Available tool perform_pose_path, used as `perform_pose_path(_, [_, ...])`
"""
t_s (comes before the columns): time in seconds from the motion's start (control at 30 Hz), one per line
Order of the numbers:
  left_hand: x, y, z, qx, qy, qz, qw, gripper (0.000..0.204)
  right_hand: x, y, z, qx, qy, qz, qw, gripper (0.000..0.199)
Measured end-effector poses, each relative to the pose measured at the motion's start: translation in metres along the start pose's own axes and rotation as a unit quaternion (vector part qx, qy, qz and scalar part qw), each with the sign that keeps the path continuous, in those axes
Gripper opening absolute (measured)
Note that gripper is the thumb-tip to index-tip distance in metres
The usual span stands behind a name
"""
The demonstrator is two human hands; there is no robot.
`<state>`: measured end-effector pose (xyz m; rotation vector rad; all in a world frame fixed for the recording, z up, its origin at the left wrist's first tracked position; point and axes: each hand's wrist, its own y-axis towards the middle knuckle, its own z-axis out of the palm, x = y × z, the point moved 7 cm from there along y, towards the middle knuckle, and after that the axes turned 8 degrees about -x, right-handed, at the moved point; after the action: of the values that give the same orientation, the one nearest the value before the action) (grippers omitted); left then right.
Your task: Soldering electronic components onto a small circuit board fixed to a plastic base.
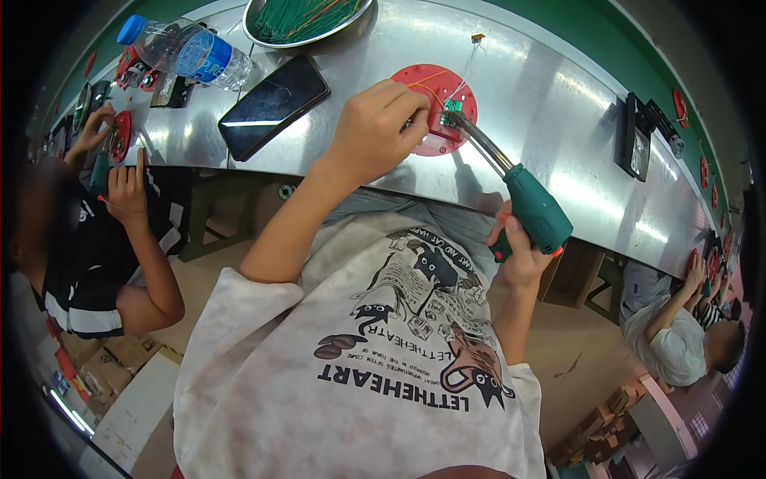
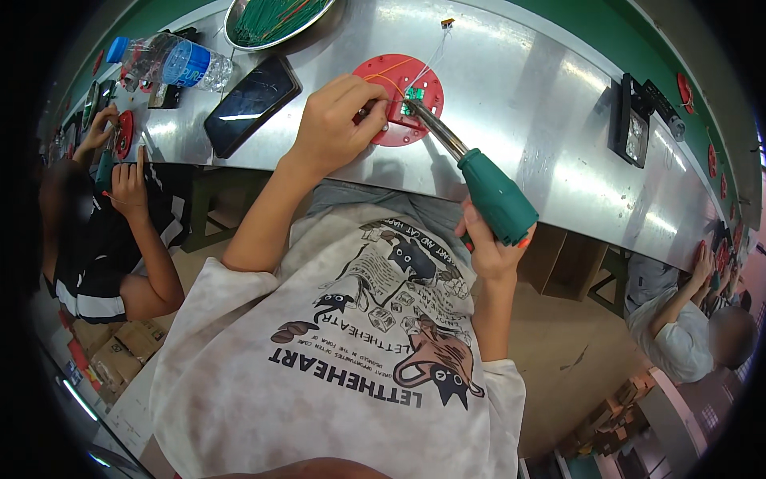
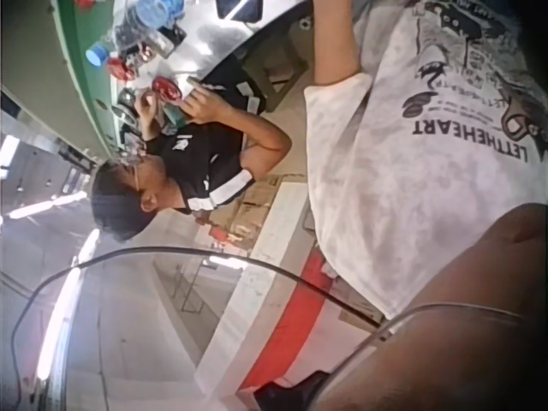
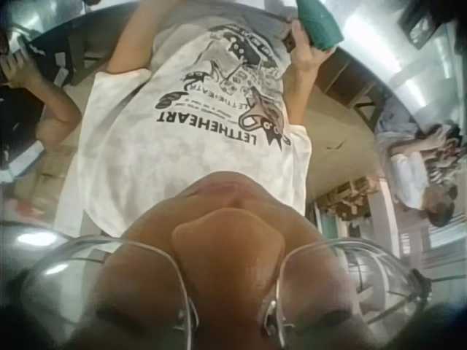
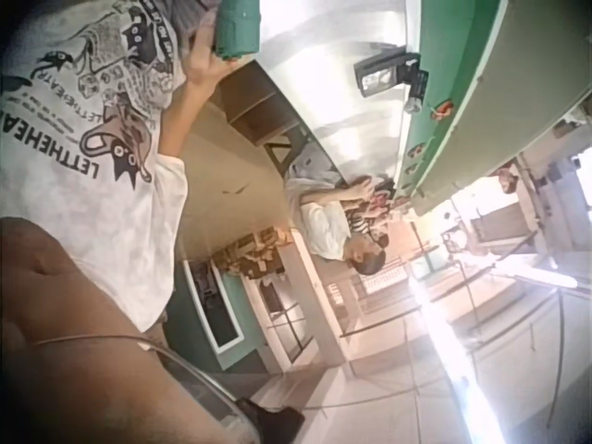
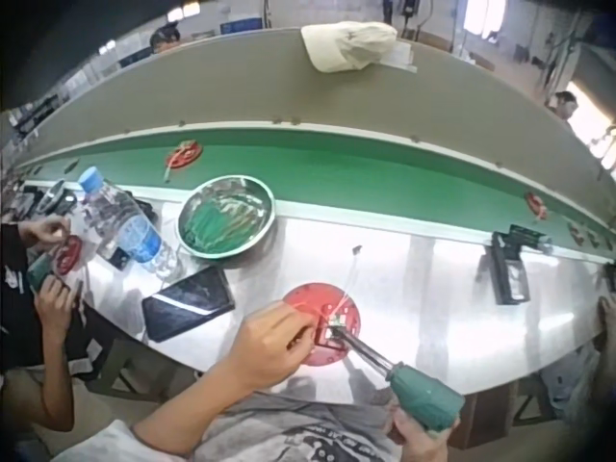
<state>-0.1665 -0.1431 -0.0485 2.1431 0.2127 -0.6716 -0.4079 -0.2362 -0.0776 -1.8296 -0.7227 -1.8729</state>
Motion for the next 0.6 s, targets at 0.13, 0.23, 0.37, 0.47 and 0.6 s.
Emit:
perform_pose_path(0.13, [0.0011, 0.0003, 0.0015, 0.001, -0.004, -0.006, 1.000, 0.009, 0.0067, -0.0019, -0.0036, -0.057, 0.031, -0.020, 0.998, 0.040])
perform_pose_path(0.23, [0.0005, 0.0002, 0.0013, 0.002, -0.005, -0.009, 1.000, 0.009, 0.0095, -0.0031, -0.0036, -0.062, 0.028, -0.030, 0.997, 0.042])
perform_pose_path(0.37, [0.0002, 0.0001, 0.0005, 0.004, 0.000, -0.004, 1.000, 0.009, 0.0078, -0.0027, -0.0015, -0.038, 0.006, -0.035, 0.999, 0.042])
perform_pose_path(0.47, [-0.0005, 0.0002, 0.0016, 0.004, 0.004, -0.002, 1.000, 0.009, 0.0071, -0.0008, 0.0006, -0.056, 0.059, -0.019, 0.996, 0.033])
perform_pose_path(0.6, [-0.0042, 0.0012, 0.0005, 0.001, 0.009, 0.025, 1.000, 0.010, 0.0047, -0.0039, 0.0013, -0.021, 0.007, -0.032, 0.999, 0.042])
